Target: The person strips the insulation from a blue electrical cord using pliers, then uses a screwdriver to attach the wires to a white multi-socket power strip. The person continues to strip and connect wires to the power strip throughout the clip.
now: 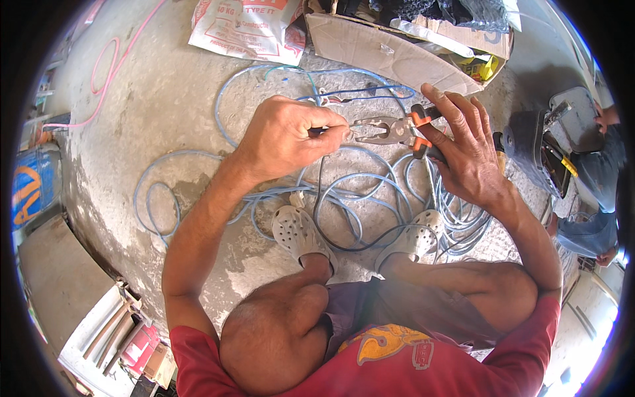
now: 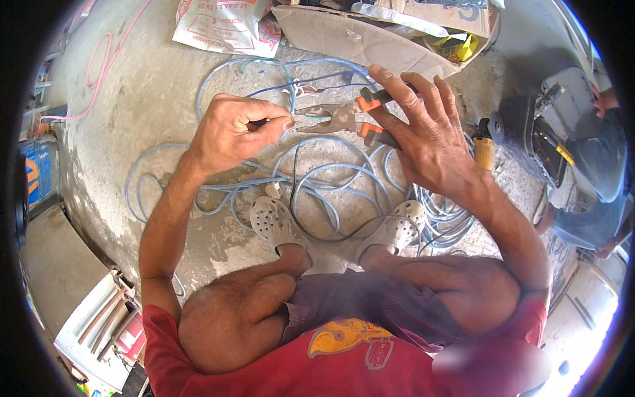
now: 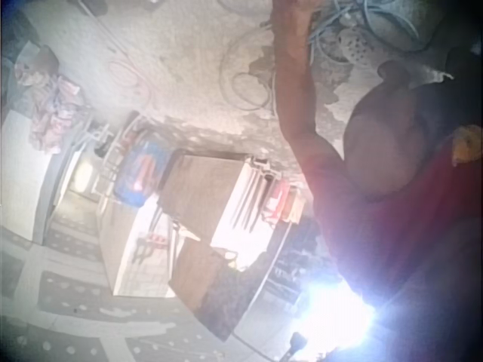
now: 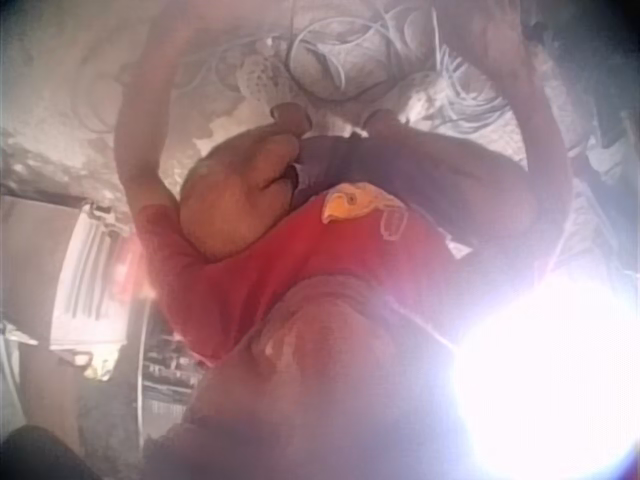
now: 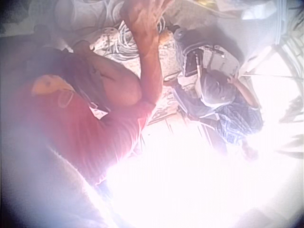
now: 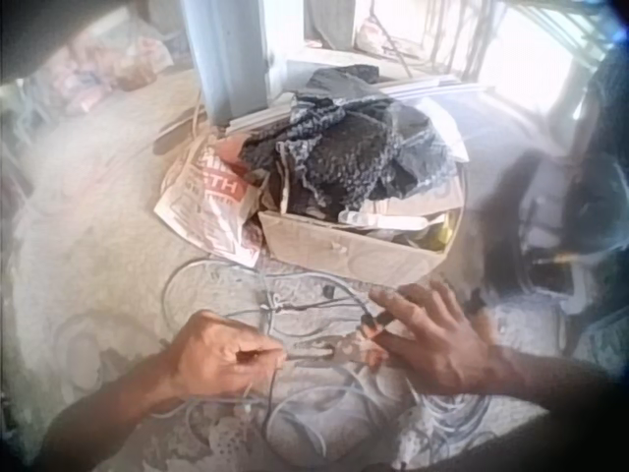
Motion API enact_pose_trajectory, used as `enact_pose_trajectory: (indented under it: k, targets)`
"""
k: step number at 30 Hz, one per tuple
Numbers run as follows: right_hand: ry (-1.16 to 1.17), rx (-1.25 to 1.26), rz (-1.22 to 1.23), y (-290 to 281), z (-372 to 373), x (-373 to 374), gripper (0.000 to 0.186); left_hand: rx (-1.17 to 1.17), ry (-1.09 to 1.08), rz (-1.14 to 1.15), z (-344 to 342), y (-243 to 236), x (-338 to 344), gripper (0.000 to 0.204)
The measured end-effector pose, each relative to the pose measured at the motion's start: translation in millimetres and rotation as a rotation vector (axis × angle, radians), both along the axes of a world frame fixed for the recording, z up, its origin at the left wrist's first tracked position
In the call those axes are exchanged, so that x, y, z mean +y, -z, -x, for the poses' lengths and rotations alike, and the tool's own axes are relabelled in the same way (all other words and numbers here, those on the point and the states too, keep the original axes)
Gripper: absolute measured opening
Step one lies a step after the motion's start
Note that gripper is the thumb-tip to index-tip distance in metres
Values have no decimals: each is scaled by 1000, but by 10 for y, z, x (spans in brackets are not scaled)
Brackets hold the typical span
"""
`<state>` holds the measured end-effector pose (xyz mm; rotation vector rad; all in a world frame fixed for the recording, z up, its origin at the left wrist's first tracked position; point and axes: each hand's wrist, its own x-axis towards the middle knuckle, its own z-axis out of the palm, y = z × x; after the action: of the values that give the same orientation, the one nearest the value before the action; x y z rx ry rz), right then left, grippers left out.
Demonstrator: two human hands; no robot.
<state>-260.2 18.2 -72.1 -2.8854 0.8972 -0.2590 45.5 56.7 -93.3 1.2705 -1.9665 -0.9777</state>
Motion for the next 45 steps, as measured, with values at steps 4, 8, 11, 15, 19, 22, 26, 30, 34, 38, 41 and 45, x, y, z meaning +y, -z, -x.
enact_pose_trajectory:
  k: [4,8,11,15,19,22,26,30,34,38,41,45]
  targets:
    - [7,29,77,16,-23,-7,41,11,10,-43,5,13,-15,14]
    - [18,14,128,18,-26,-11,37,72,9,-108,10,-31,-15,17]
    - [-11,32,181,45,11,-15,35,24,30,-149,-2,-60,-21,18]
    - [-44,80,210,3,11,-28,29,-56,84,-41,-41,-23,-49,18]
    - [-60,89,171,34,30,-28,23,-142,80,200,5,21,-32,14]
    - [-45,-48,-124,107,38,-10,30,-247,85,517,5,49,-66,14]
    - [-21,-120,-1209,61,113,-63,42,-369,212,693,-69,46,-113,16]
    - [128,-86,-1901,96,213,-117,52,-245,173,425,-77,73,-76,16]
    - [47,-251,-800,112,161,-15,51,-67,61,47,-133,142,-91,20]
    - [51,-46,-130,-23,60,-80,44,-19,29,-104,-92,11,-76,20]
    - [12,2,55,-66,0,-110,39,28,55,-91,-42,-22,-89,19]
    - [-2,19,158,-72,-33,-102,35,7,61,-116,-16,-84,-91,18]
